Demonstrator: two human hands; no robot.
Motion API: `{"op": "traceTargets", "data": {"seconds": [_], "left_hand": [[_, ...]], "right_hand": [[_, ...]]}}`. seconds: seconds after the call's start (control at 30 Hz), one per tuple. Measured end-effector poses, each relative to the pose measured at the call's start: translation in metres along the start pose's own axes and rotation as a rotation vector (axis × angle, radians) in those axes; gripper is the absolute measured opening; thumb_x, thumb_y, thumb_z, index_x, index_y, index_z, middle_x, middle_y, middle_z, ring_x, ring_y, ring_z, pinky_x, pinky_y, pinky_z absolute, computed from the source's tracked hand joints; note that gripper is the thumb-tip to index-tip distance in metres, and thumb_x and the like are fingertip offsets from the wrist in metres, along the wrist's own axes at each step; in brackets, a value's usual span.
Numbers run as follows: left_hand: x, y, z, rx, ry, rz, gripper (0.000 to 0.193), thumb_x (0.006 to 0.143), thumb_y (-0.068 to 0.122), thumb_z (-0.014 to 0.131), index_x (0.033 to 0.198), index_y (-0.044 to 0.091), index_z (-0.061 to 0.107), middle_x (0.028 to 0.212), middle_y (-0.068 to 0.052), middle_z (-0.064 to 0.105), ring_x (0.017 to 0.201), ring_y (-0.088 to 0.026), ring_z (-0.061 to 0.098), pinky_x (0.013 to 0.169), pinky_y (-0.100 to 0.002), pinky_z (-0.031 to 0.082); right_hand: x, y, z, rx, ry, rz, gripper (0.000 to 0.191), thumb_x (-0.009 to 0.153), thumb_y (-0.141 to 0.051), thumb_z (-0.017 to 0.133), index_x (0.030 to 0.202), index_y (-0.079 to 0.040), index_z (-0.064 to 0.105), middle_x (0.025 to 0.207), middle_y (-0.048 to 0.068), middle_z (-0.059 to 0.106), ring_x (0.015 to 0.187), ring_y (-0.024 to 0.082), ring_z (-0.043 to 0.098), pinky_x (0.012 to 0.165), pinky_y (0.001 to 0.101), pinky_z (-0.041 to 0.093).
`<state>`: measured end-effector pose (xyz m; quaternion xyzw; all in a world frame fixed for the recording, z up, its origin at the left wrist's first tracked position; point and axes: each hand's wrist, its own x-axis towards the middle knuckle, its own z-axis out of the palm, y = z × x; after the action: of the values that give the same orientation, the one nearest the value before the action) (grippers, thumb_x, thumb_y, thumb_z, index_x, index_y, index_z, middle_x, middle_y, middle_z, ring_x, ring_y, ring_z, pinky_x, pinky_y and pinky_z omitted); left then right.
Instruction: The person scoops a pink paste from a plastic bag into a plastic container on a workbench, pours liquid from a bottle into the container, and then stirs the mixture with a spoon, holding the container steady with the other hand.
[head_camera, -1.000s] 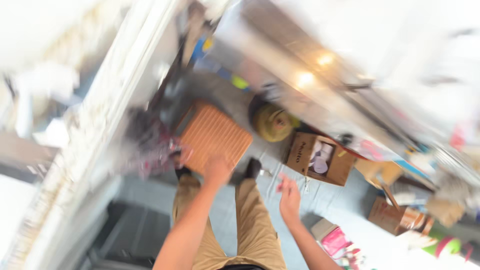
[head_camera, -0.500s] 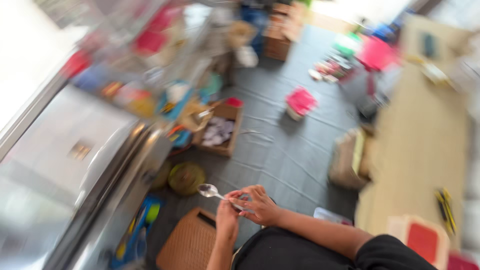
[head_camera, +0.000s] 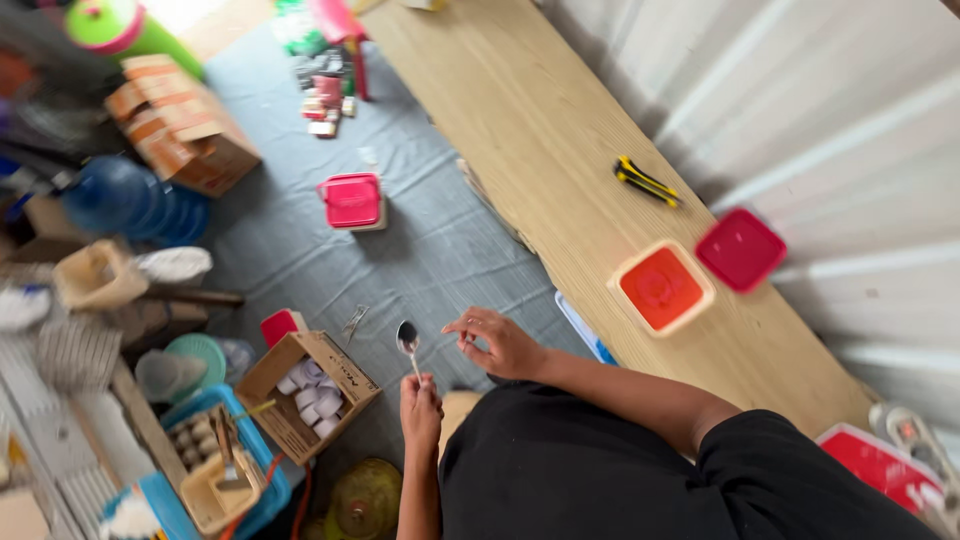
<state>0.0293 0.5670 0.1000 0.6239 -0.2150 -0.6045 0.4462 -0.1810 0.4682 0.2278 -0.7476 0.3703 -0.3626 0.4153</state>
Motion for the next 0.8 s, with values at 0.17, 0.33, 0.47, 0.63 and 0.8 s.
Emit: {"op": "traceTargets", "data": {"seconds": [0.17, 0.33, 0.47, 0.63, 0.8], "left_hand": [[0.051, 0.049, 0.013, 0.484, -0.142, 0.139, 0.028, 0.106, 0.021, 0.054, 0.120, 0.006, 0.072, 0.068, 0.002, 0.046, 0.058, -0.007, 0.040, 0.052, -0.030, 0.035], [0.100, 0.120, 0.029, 0.882, -0.329, 0.335, 0.029, 0.103, 0.017, 0.052, 0.123, 0.011, 0.072, 0.068, -0.011, 0.056, 0.062, -0.023, 0.055, 0.061, -0.042, 0.046], [0.138, 0.184, 0.064, 0.999, -0.568, 0.666, 0.022, 0.101, 0.020, 0.056, 0.113, 0.008, 0.071, 0.074, -0.015, 0.065, 0.071, -0.036, 0.064, 0.063, -0.046, 0.047], [0.134, 0.229, 0.149, 1.123, -0.843, 0.743, 0.017, 0.098, 0.020, 0.067, 0.098, 0.004, 0.074, 0.073, -0.016, 0.063, 0.063, -0.033, 0.063, 0.063, -0.043, 0.049], [0.072, 0.223, 0.256, 0.975, -1.099, 1.283, 0.008, 0.097, 0.013, 0.068, 0.094, 0.007, 0.069, 0.087, -0.008, 0.071, 0.079, -0.030, 0.068, 0.068, -0.042, 0.053]], "right_hand": [[-0.003, 0.025, -0.026, -0.008, 0.147, 0.170, 0.032, 0.091, -0.001, 0.063, 0.122, -0.008, 0.068, 0.095, 0.006, 0.063, 0.083, 0.020, 0.067, 0.077, 0.0339, 0.058], [-0.010, 0.041, -0.028, -0.167, 0.404, 0.369, 0.030, 0.092, -0.002, 0.066, 0.122, -0.008, 0.069, 0.094, 0.007, 0.062, 0.085, 0.021, 0.066, 0.077, 0.0347, 0.056], [-0.034, 0.050, -0.017, -0.199, 0.775, 0.441, 0.028, 0.094, -0.003, 0.062, 0.121, -0.007, 0.068, 0.094, 0.006, 0.062, 0.083, 0.018, 0.066, 0.080, 0.0333, 0.056], [-0.122, 0.048, -0.016, -0.537, 1.474, 0.552, 0.015, 0.105, -0.007, 0.057, 0.120, -0.004, 0.062, 0.099, 0.007, 0.057, 0.085, 0.016, 0.056, 0.079, 0.0298, 0.048], [-0.197, 0.061, -0.057, 0.078, 1.575, 0.744, 0.030, 0.109, -0.018, 0.049, 0.137, -0.007, 0.050, 0.103, 0.005, 0.061, 0.087, 0.011, 0.062, 0.074, 0.0268, 0.051]]}}
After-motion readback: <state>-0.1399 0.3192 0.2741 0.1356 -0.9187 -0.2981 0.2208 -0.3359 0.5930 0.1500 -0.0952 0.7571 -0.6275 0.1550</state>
